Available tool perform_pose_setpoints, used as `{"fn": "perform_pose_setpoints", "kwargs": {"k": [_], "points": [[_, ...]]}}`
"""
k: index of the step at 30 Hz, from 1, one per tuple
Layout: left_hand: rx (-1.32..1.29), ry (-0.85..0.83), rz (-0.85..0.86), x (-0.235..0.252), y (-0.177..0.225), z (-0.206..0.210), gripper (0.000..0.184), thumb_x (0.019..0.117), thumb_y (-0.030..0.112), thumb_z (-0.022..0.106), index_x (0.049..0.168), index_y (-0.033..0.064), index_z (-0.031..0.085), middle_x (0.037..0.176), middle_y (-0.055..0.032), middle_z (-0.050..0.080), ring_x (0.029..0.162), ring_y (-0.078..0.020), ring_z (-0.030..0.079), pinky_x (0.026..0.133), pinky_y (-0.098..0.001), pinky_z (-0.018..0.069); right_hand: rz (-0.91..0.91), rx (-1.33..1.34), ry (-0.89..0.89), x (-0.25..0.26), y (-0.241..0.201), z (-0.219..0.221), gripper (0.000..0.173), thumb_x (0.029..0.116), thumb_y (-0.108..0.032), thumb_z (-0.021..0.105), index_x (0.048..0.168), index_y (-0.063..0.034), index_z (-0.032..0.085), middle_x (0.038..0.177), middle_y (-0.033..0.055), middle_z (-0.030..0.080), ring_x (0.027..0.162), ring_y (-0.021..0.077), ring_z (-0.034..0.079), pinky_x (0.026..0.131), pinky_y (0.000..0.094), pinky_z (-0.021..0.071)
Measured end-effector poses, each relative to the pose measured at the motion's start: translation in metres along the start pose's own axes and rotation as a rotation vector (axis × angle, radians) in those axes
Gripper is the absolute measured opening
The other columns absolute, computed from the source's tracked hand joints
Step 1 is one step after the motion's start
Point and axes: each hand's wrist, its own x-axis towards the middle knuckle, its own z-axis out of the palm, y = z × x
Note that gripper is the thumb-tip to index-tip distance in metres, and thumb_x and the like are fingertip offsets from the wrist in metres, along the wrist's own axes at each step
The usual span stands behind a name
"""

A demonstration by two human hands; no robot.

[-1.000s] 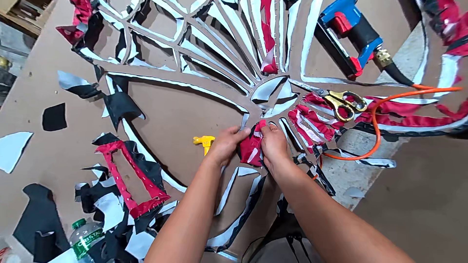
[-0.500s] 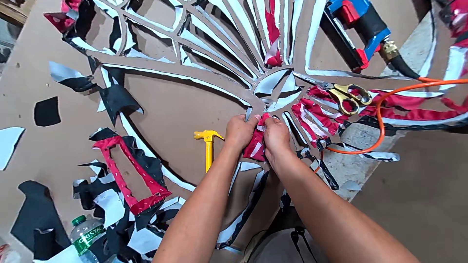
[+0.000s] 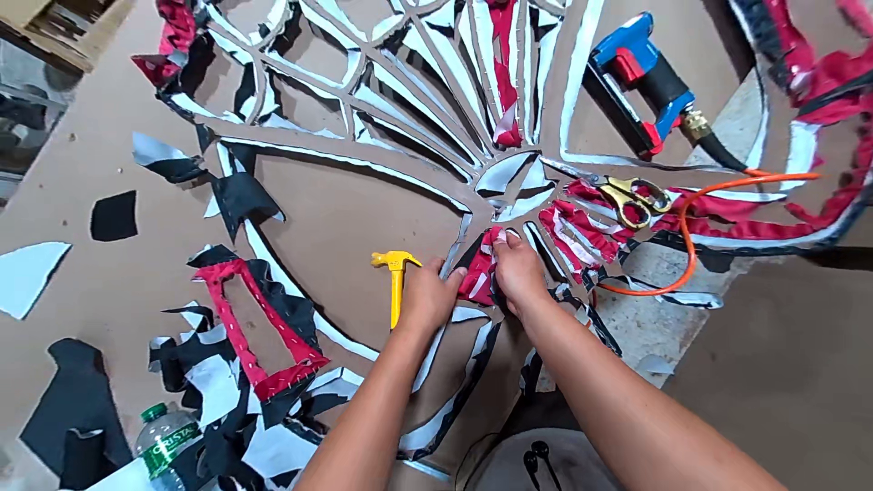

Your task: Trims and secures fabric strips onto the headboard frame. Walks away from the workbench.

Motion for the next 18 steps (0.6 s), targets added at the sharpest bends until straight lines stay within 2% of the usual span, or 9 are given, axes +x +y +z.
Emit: {"fn": "perform_pose_setpoints", "kwargs": {"k": [1, 4, 7, 9, 10, 12, 14, 16, 18], "points": [[0.023, 0.062, 0.011, -0.008, -0.003, 0.007, 0.041, 0.1001, 0.047, 0.064, 0.12, 0.0116, 0.069, 0.095, -0.0151, 0.073, 0.088, -0.0337, 0.071, 0.079, -0.0613, 0.0563, -0.008, -0.089, -0.013, -0.003, -0.002, -0.004, 0.037, 0.1091, -0.031, 0.047, 0.132, -0.0089, 0.066, 0.12, 0.0159, 0.07, 0.113, 0.0297, 0.066, 0.096, 0.0566, 0.0513], [0.085, 0.256, 0.192, -0.012, -0.008, 0.028, 0.048, 0.1013, 0.034, 0.065, 0.146, 0.0199, 0.058, 0.121, -0.013, 0.069, 0.111, -0.031, 0.067, 0.094, -0.0546, 0.0559, -0.059, -0.417, -0.064, -0.012, -0.018, -0.022, 0.038, 0.1055, -0.032, 0.052, 0.135, -0.0116, 0.065, 0.118, 0.0156, 0.071, 0.112, 0.0331, 0.067, 0.094, 0.0607, 0.0519], [0.112, 0.441, 0.406, 0.0, -0.027, 0.055, 0.038, 0.1032, 0.027, 0.061, 0.141, 0.0233, 0.065, 0.115, -0.0115, 0.069, 0.106, -0.026, 0.066, 0.091, -0.0453, 0.0572, -0.405, -0.674, 0.061, -0.018, -0.019, -0.036, 0.036, 0.1043, -0.028, 0.055, 0.134, -0.0109, 0.067, 0.12, 0.0121, 0.072, 0.112, 0.03, 0.068, 0.096, 0.0549, 0.0547], [0.148, 0.516, 0.467, 0.004, -0.034, 0.064, 0.035, 0.1039, 0.028, 0.059, 0.137, 0.0235, 0.068, 0.116, -0.0129, 0.066, 0.107, -0.0275, 0.064, 0.091, -0.0472, 0.055, -0.655, -0.76, 0.093, -0.004, -0.009, -0.039, 0.044, 0.1016, -0.028, 0.06, 0.142, -0.011, 0.06, 0.133, 0.0118, 0.065, 0.124, 0.0302, 0.062, 0.101, 0.0522, 0.0534], [0.171, 0.517, 0.463, 0.002, -0.032, 0.061, 0.035, 0.1038, 0.03, 0.058, 0.136, 0.0234, 0.069, 0.121, -0.0135, 0.066, 0.112, -0.0285, 0.062, 0.095, -0.0489, 0.0533, -0.744, -0.817, 0.059, 0.003, -0.003, -0.04, 0.049, 0.1001, -0.029, 0.063, 0.145, -0.01, 0.057, 0.14, 0.0128, 0.061, 0.13, 0.0315, 0.058, 0.105, 0.0524, 0.0509], [0.218, 0.503, 0.398, -0.01, -0.025, 0.041, 0.036, 0.1032, 0.034, 0.058, 0.134, 0.0199, 0.07, 0.137, -0.0152, 0.062, 0.128, -0.0326, 0.058, 0.107, -0.0548, 0.048, -0.895, -0.933, -0.016, 0.014, 0.015, -0.039, 0.051, 0.0987, -0.031, 0.065, 0.144, -0.0097, 0.058, 0.15, 0.0121, 0.055, 0.141, 0.0312, 0.049, 0.115, 0.0513, 0.0429], [0.254, 0.542, 0.253, -0.028, -0.029, 0.012, 0.046, 0.1011, 0.039, 0.06, 0.136, 0.0089, 0.065, 0.141, -0.0211, 0.058, 0.131, -0.0399, 0.055, 0.107, -0.0621, 0.0451, -0.981, -0.958, -0.068, 0.016, 0.035, -0.043, 0.049, 0.1011, -0.028, 0.061, 0.145, -0.0072, 0.058, 0.158, 0.0125, 0.047, 0.149, 0.0306, 0.041, 0.122, 0.0504, 0.0346], [0.242, 0.469, 0.021, -0.04, -0.045, -0.007, 0.067, 0.0955, 0.045, 0.069, 0.145, 0.0029, 0.054, 0.129, -0.0258, 0.062, 0.118, -0.0441, 0.061, 0.1, -0.0659, 0.0483, -1.027, -0.961, -0.111, 0.015, 0.052, -0.047, 0.047, 0.1052, -0.026, 0.054, 0.147, -0.0047, 0.055, 0.161, 0.011, 0.044, 0.152, 0.0297, 0.037, 0.124, 0.0514, 0.0306], [0.283, 0.283, -0.182, -0.043, -0.06, -0.008, 0.075, 0.0937, 0.04, 0.074, 0.154, 0.0064, 0.043, 0.112, -0.0238, 0.07, 0.1, -0.0429, 0.069, 0.088, -0.0652, 0.0549, -1.029, -1.003, -0.167, 0.011, 0.06, -0.05, 0.048, 0.1068, -0.025, 0.05, 0.15, -0.0052, 0.052, 0.164, 0.0086, 0.04, 0.153, 0.0298, 0.033, 0.125, 0.0531, 0.0283]]}}
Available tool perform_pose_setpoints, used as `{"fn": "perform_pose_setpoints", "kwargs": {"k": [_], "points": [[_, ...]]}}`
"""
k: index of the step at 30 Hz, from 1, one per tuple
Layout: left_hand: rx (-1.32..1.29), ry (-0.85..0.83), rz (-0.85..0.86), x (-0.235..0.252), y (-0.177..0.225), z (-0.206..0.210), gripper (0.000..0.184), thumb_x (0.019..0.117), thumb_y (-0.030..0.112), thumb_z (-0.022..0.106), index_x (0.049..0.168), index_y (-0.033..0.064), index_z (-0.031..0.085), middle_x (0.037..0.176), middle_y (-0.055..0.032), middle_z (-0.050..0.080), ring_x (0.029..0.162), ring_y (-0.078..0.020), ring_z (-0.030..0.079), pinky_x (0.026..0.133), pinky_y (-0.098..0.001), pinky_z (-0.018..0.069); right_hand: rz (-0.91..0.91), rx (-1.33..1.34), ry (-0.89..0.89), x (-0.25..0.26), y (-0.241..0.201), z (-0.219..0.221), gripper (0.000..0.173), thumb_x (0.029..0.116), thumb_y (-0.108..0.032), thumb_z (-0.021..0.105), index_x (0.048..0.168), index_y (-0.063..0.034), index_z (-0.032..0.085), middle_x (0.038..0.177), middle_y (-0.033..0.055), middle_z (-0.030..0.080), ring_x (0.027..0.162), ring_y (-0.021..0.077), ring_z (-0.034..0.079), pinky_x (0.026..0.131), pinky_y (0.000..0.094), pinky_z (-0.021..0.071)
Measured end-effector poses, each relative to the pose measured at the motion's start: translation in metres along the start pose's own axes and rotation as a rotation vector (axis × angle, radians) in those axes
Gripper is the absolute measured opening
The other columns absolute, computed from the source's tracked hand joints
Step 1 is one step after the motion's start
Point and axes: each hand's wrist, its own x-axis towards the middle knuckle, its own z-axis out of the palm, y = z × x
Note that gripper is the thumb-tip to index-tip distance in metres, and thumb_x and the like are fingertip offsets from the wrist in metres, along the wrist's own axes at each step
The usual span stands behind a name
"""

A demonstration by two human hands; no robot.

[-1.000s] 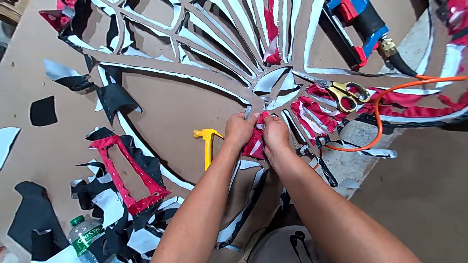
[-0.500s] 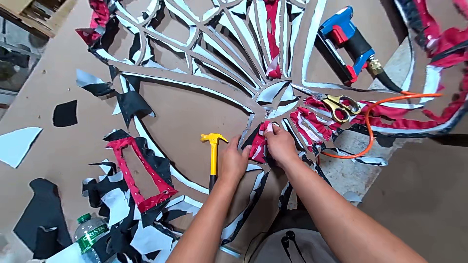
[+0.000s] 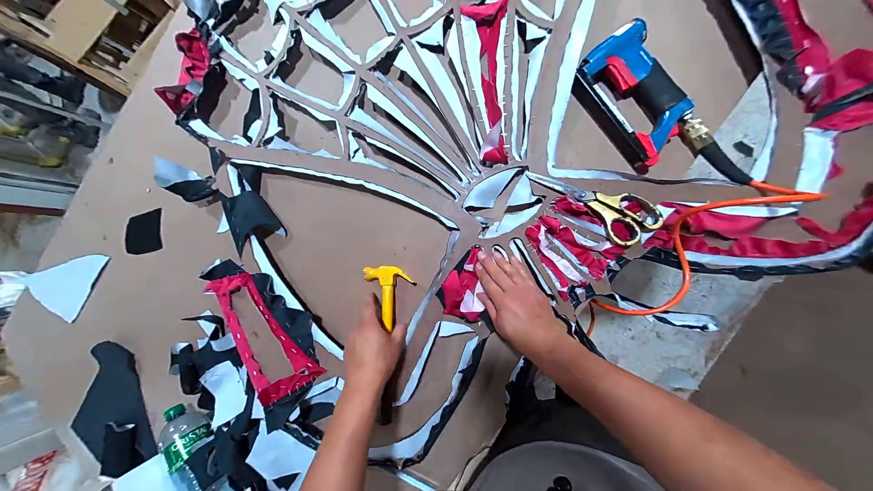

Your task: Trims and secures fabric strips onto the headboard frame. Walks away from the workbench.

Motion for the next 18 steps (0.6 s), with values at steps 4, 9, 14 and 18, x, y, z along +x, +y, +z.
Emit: {"fn": "perform_pose_setpoints", "kwargs": {"k": [4, 9, 14, 18], "points": [[0.014, 0.082, -0.039, -0.002, 0.0, -0.006, 0.048, 0.0996, 0.01, 0.062, 0.147, 0.0065, 0.055, 0.123, -0.0255, 0.066, 0.111, -0.0443, 0.066, 0.095, -0.0637, 0.0524, -0.036, 0.004, 0.036, -0.016, 0.0, 0.012, 0.056, 0.1059, -0.037, 0.047, 0.152, -0.0055, 0.051, 0.165, 0.0083, 0.038, 0.156, 0.0253, 0.029, 0.126, 0.0509, 0.0262], [-0.137, 0.308, 0.394, -0.012, 0.018, -0.041, 0.05, 0.1054, 0.036, 0.047, 0.142, 0.004, 0.059, 0.081, -0.0096, 0.07, 0.061, -0.0181, 0.065, 0.058, -0.0434, 0.0578, 0.016, 0.012, 0.044, -0.026, -0.01, 0.018, 0.088, 0.0973, -0.069, 0.048, 0.156, -0.0045, 0.042, 0.17, 0.0097, 0.027, 0.158, 0.0235, 0.022, 0.128, 0.0488, 0.0209], [-0.105, 0.239, 0.712, -0.001, 0.058, -0.011, 0.048, 0.1063, 0.023, 0.049, 0.152, 0.0082, 0.051, 0.089, -0.0094, 0.075, 0.072, -0.0194, 0.071, 0.068, -0.0429, 0.0619, 0.038, -0.003, 0.015, -0.026, -0.011, 0.02, 0.084, 0.0995, -0.065, 0.047, 0.159, -0.0063, 0.038, 0.172, 0.0066, 0.023, 0.159, 0.021, 0.018, 0.129, 0.0479, 0.0166], [-0.036, 0.327, 0.777, -0.006, 0.07, -0.007, 0.045, 0.1034, 0.02, 0.052, 0.147, 0.0095, 0.058, 0.086, -0.0095, 0.071, 0.068, -0.0193, 0.067, 0.062, -0.0382, 0.0595, 0.043, -0.007, -0.003, -0.025, -0.009, 0.02, 0.085, 0.0994, -0.064, 0.048, 0.16, -0.0062, 0.036, 0.172, 0.0068, 0.02, 0.159, 0.0212, 0.017, 0.129, 0.0475, 0.0158]]}}
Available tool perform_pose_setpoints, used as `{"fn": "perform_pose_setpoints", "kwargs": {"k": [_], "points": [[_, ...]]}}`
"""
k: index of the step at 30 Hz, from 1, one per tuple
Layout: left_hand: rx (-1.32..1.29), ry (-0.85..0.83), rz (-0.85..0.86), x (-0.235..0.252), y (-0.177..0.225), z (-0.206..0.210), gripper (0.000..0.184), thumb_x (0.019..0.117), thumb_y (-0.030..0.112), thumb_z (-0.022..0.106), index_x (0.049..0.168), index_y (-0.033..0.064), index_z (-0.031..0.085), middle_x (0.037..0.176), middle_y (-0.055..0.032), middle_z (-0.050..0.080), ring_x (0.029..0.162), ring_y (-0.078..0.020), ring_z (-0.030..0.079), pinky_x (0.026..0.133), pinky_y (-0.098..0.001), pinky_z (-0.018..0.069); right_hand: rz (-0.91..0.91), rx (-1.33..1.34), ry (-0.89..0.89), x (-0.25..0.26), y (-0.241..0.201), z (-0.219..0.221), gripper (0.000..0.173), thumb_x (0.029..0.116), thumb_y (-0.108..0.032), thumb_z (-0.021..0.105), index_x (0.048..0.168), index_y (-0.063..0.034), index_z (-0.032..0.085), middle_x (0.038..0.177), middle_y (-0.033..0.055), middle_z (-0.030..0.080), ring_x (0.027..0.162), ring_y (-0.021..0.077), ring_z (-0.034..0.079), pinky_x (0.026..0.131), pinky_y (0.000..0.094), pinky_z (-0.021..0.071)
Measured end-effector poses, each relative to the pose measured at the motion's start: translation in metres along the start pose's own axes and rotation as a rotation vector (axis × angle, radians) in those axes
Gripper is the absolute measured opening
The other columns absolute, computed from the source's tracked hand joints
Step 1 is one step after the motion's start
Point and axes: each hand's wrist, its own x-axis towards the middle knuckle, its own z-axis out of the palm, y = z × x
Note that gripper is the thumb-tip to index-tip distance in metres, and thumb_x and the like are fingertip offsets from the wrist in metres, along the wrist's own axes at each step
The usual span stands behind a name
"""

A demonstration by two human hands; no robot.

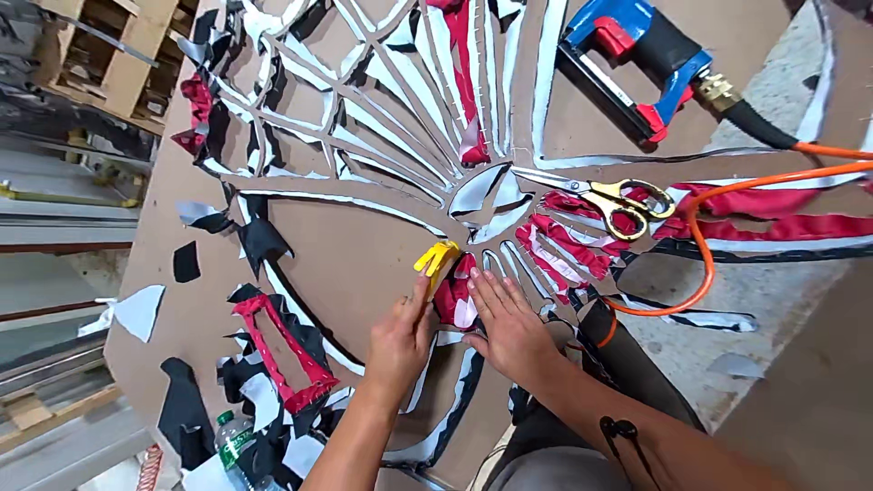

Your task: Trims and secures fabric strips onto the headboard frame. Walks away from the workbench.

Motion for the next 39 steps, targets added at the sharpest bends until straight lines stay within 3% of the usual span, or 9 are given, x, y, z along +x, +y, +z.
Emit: {"fn": "perform_pose_setpoints", "kwargs": {"k": [5, 8, 11, 15, 19, 23, 26, 36, 39], "points": [[0.048, -0.031, -0.055, -0.004, 0.0, 0.014, 0.047, 0.1029, 0.016, 0.054, 0.15, 0.011, 0.055, 0.084, -0.0117, 0.072, 0.069, -0.0249, 0.07, 0.062, -0.0448, 0.0603, -0.018, -0.014, 0.001, -0.002, -0.002, 0.003, 0.084, 0.1001, -0.063, 0.047, 0.161, -0.0062, 0.034, 0.172, 0.007, 0.02, 0.16, 0.0203, 0.015, 0.13, 0.0459, 0.0134], [0.073, 0.056, -0.034, -0.003, 0.007, 0.01, 0.045, 0.1029, 0.019, 0.053, 0.146, 0.0065, 0.058, 0.083, -0.0107, 0.068, 0.066, -0.0214, 0.066, 0.059, -0.0396, 0.0582, -0.017, 0.003, 0.008, -0.002, 0.002, 0.003, 0.084, 0.1004, -0.063, 0.046, 0.16, -0.0059, 0.035, 0.172, 0.0066, 0.021, 0.16, 0.0204, 0.015, 0.129, 0.0462, 0.0144], [0.08, -0.046, -0.069, -0.007, 0.002, 0.016, 0.047, 0.1023, 0.016, 0.056, 0.149, 0.0085, 0.056, 0.086, -0.0139, 0.072, 0.071, -0.0278, 0.071, 0.063, -0.0479, 0.0609, -0.015, 0.007, -0.054, -0.002, -0.002, -0.001, 0.086, 0.1003, -0.064, 0.046, 0.162, -0.0053, 0.031, 0.173, 0.0068, 0.016, 0.16, 0.0205, 0.012, 0.13, 0.0464, 0.0108], [0.087, 0.068, -0.045, 0.0, 0.009, 0.008, 0.045, 0.1031, 0.017, 0.053, 0.147, 0.0052, 0.056, 0.085, -0.0122, 0.07, 0.07, -0.0241, 0.068, 0.062, -0.0423, 0.0591, -0.017, -0.012, -0.05, -0.002, 0.001, -0.001, 0.085, 0.1012, -0.064, 0.043, 0.161, -0.0052, 0.032, 0.173, 0.0066, 0.018, 0.16, 0.0205, 0.013, 0.13, 0.0463, 0.012], [0.058, -0.084, -0.085, 0.003, 0.006, 0.007, 0.048, 0.1034, 0.015, 0.056, 0.151, 0.0122, 0.053, 0.088, -0.0133, 0.073, 0.073, -0.0281, 0.072, 0.065, -0.0497, 0.0614, -0.011, 0.016, -0.082, -0.001, -0.001, -0.004, 0.086, 0.1001, -0.065, 0.046, 0.161, -0.0053, 0.032, 0.173, 0.0073, 0.017, 0.16, 0.0207, 0.012, 0.13, 0.0469, 0.0115], [0.078, 0.019, -0.057, -0.001, 0.007, 0.014, 0.046, 0.102, 0.015, 0.055, 0.147, 0.0032, 0.055, 0.086, -0.0142, 0.071, 0.072, -0.0277, 0.071, 0.064, -0.0473, 0.0607, 0.003, -0.001, -0.117, 0.0, 0.0, -0.004, 0.087, 0.1011, -0.066, 0.042, 0.163, -0.0067, 0.028, 0.174, 0.0057, 0.015, 0.16, 0.0196, 0.01, 0.13, 0.0468, 0.0091], [0.036, -0.058, -0.102, 0.005, 0.006, 0.01, 0.048, 0.1043, 0.017, 0.057, 0.152, 0.0122, 0.053, 0.087, -0.0128, 0.073, 0.075, -0.0276, 0.072, 0.068, -0.0492, 0.0615, 0.0, 0.006, -0.135, 0.001, 0.0, -0.006, 0.087, 0.1009, -0.065, 0.043, 0.163, -0.0065, 0.028, 0.174, 0.0067, 0.014, 0.16, 0.0207, 0.009, 0.13, 0.0475, 0.009], [0.087, 0.03, -0.051, 0.002, 0.01, 0.012, 0.046, 0.1033, 0.017, 0.053, 0.148, 0.0043, 0.054, 0.085, -0.0135, 0.07, 0.071, -0.0265, 0.07, 0.063, -0.0454, 0.0601, -0.004, 0.008, -0.101, 0.001, 0.004, -0.003, 0.086, 0.1013, -0.065, 0.042, 0.163, -0.0061, 0.029, 0.173, 0.0065, 0.015, 0.16, 0.0203, 0.011, 0.13, 0.0463, 0.0114], [0.069, -0.063, -0.069, 0.007, 0.004, 0.014, 0.048, 0.1034, 0.017, 0.056, 0.151, 0.0113, 0.053, 0.085, -0.0126, 0.073, 0.07, -0.0273, 0.071, 0.064, -0.0486, 0.0611, -0.003, 0.025, -0.087, 0.002, 0.006, -0.003, 0.086, 0.1004, -0.066, 0.044, 0.162, -0.0063, 0.032, 0.173, 0.0072, 0.017, 0.16, 0.0213, 0.012, 0.13, 0.0485, 0.0119]]}}
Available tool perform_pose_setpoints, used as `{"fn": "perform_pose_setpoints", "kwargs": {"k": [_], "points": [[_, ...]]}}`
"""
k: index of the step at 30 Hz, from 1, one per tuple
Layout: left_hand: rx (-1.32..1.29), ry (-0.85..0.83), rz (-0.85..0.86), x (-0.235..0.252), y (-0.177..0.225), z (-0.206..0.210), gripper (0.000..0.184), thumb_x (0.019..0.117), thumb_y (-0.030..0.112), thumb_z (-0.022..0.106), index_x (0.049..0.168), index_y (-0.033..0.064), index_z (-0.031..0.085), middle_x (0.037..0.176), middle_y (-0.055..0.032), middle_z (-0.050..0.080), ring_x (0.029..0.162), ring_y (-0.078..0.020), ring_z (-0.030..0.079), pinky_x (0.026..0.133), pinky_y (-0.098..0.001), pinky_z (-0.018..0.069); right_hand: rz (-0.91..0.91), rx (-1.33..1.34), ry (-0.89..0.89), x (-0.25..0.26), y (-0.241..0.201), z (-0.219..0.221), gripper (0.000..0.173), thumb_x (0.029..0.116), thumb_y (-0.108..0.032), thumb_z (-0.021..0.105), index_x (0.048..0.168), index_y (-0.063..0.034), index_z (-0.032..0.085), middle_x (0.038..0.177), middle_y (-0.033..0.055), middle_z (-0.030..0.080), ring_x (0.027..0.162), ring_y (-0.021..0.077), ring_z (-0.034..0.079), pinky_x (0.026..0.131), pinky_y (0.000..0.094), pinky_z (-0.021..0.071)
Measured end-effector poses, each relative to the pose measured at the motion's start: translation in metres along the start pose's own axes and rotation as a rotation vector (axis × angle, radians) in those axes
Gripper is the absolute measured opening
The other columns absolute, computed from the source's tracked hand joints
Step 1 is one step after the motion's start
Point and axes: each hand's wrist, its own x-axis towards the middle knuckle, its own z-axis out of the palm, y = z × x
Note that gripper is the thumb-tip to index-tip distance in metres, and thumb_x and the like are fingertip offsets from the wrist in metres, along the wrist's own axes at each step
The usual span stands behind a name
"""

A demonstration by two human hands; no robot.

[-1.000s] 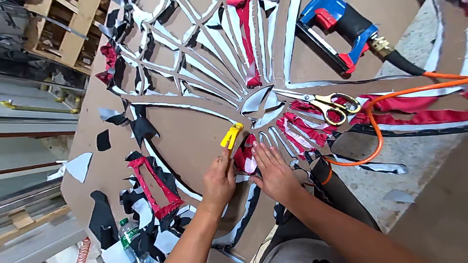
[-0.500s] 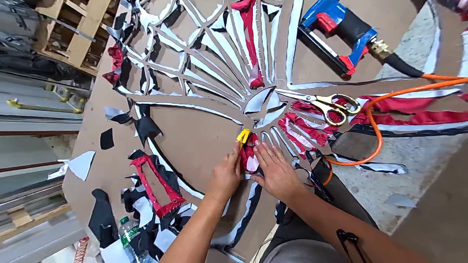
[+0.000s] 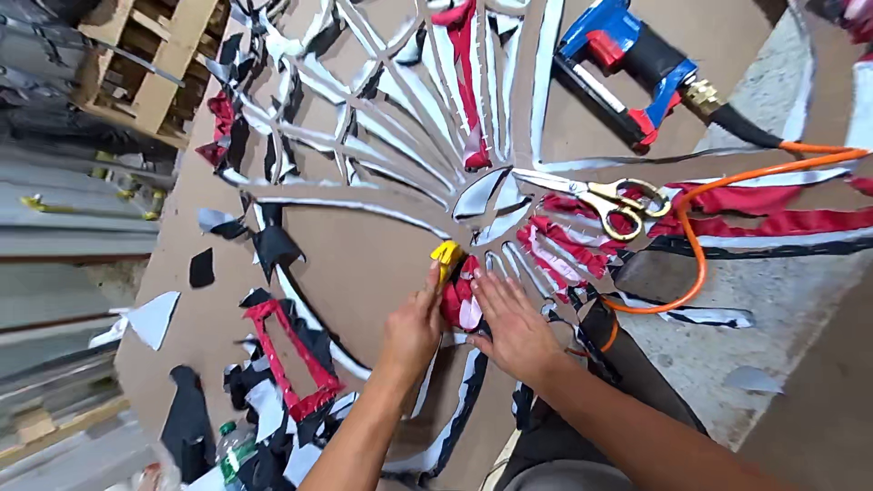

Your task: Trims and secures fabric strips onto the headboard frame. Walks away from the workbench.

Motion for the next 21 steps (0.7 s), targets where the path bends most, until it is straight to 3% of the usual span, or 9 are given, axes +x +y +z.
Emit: {"fn": "perform_pose_setpoints", "kwargs": {"k": [3, 6, 8, 11, 15, 19, 21], "points": [[0.006, 0.064, 0.009, -0.007, 0.002, 0.001, 0.048, 0.102, 0.016, 0.055, 0.149, 0.0058, 0.054, 0.086, -0.0141, 0.071, 0.071, -0.0274, 0.07, 0.064, -0.0467, 0.0605, 0.002, 0.023, -0.005, -0.003, -0.001, 0.001, 0.085, 0.1011, -0.065, 0.044, 0.162, -0.0069, 0.031, 0.173, 0.0059, 0.017, 0.16, 0.0208, 0.013, 0.13, 0.0477, 0.0115], [-0.014, -0.028, -0.007, 0.0, 0.001, -0.003, 0.048, 0.1033, 0.016, 0.057, 0.151, 0.0098, 0.053, 0.087, -0.0139, 0.074, 0.074, -0.0277, 0.073, 0.069, -0.0494, 0.062, -0.009, -0.001, 0.005, -0.001, -0.001, 0.001, 0.087, 0.1011, -0.067, 0.041, 0.162, -0.0061, 0.03, 0.173, 0.0066, 0.016, 0.16, 0.0212, 0.011, 0.13, 0.0476, 0.0104], [-0.011, 0.039, -0.006, 0.005, 0.012, -0.021, 0.047, 0.1042, 0.019, 0.055, 0.151, 0.0117, 0.054, 0.087, -0.0116, 0.074, 0.072, -0.0245, 0.071, 0.067, -0.0464, 0.0613, -0.016, 0.001, 0.025, -0.001, 0.001, 0.002, 0.086, 0.1013, -0.067, 0.041, 0.162, -0.0065, 0.03, 0.173, 0.0059, 0.017, 0.16, 0.02, 0.012, 0.13, 0.047, 0.0103], [-0.003, 0.154, 0.021, -0.004, 0.022, -0.016, 0.048, 0.1043, 0.02, 0.052, 0.15, 0.0056, 0.053, 0.088, -0.0116, 0.072, 0.07, -0.022, 0.069, 0.064, -0.0423, 0.0601, -0.009, -0.019, 0.042, -0.006, -0.002, 0.004, 0.085, 0.1022, -0.066, 0.038, 0.162, -0.0061, 0.03, 0.173, 0.0063, 0.017, 0.16, 0.0202, 0.013, 0.13, 0.0489, 0.0109], [-0.06, 0.01, 0.021, -0.014, 0.014, 0.005, 0.047, 0.1045, 0.019, 0.056, 0.151, 0.0146, 0.054, 0.088, -0.0099, 0.073, 0.072, -0.0223, 0.071, 0.067, -0.0429, 0.0617, 0.022, -0.035, 0.064, -0.021, -0.012, 0.007, 0.073, 0.106, -0.055, 0.04, 0.16, -0.0064, 0.036, 0.171, 0.0075, 0.025, 0.159, 0.021, 0.02, 0.129, 0.0516, 0.0145], [-0.019, 0.125, 0.06, -0.012, 0.022, -0.001, 0.046, 0.1033, 0.018, 0.054, 0.148, 0.0057, 0.055, 0.088, -0.0115, 0.07, 0.07, -0.0219, 0.068, 0.063, -0.0406, 0.0598, 0.038, -0.054, 0.078, -0.022, -0.014, 0.008, 0.071, 0.106, -0.053, 0.041, 0.158, -0.0055, 0.039, 0.17, 0.0069, 0.026, 0.158, 0.0206, 0.022, 0.128, 0.0477, 0.0184], [-0.02, 0.01, 0.054, -0.013, 0.016, 0.008, 0.049, 0.103, 0.015, 0.056, 0.152, 0.0097, 0.051, 0.093, -0.0142, 0.072, 0.077, -0.0276, 0.072, 0.068, -0.048, 0.062, 0.028, -0.021, 0.087, -0.023, -0.013, 0.007, 0.072, 0.1053, -0.052, 0.044, 0.159, -0.005, 0.038, 0.17, 0.0083, 0.027, 0.157, 0.0214, 0.024, 0.128, 0.048, 0.0197]]}}
